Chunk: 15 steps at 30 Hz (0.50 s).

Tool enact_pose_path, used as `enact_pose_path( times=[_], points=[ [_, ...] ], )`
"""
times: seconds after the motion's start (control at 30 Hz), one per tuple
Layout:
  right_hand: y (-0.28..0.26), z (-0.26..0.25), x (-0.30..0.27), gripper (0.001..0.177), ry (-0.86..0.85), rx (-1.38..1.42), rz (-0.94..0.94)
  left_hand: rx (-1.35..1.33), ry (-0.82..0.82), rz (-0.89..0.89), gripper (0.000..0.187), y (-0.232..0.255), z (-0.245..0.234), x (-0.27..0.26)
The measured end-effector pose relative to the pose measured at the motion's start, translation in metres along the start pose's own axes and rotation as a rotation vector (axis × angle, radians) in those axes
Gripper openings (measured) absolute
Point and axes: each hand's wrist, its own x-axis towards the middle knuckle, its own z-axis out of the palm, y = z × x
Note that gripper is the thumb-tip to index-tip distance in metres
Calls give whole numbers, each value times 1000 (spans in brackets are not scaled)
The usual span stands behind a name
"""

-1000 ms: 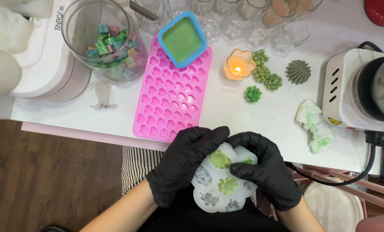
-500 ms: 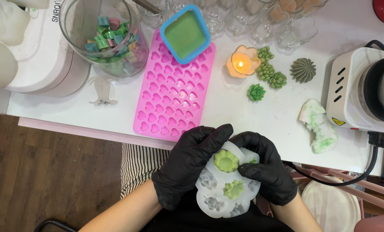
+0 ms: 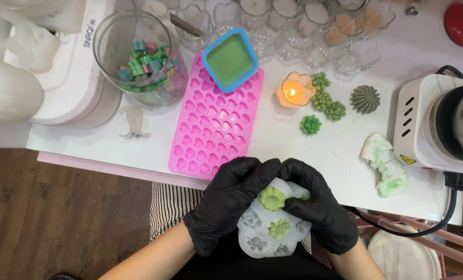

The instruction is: Unmolding wax decorative shapes and preparing wax cubes for melting in a melting pot.

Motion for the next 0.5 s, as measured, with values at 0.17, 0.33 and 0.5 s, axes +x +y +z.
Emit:
enact_pose_path(
  times=[0.17,0.33,0.5],
  points=[
    [-7,6,4,76,11,90,24,111,-21,71,28,-1,-4,5],
    [-2,4,5,75,-25,118,-7,-53,6,-81,21,8,2,6],
    [-13,8,0,72,-97,63,-85,-101,-26,-100,25,3,2,5]
  ],
)
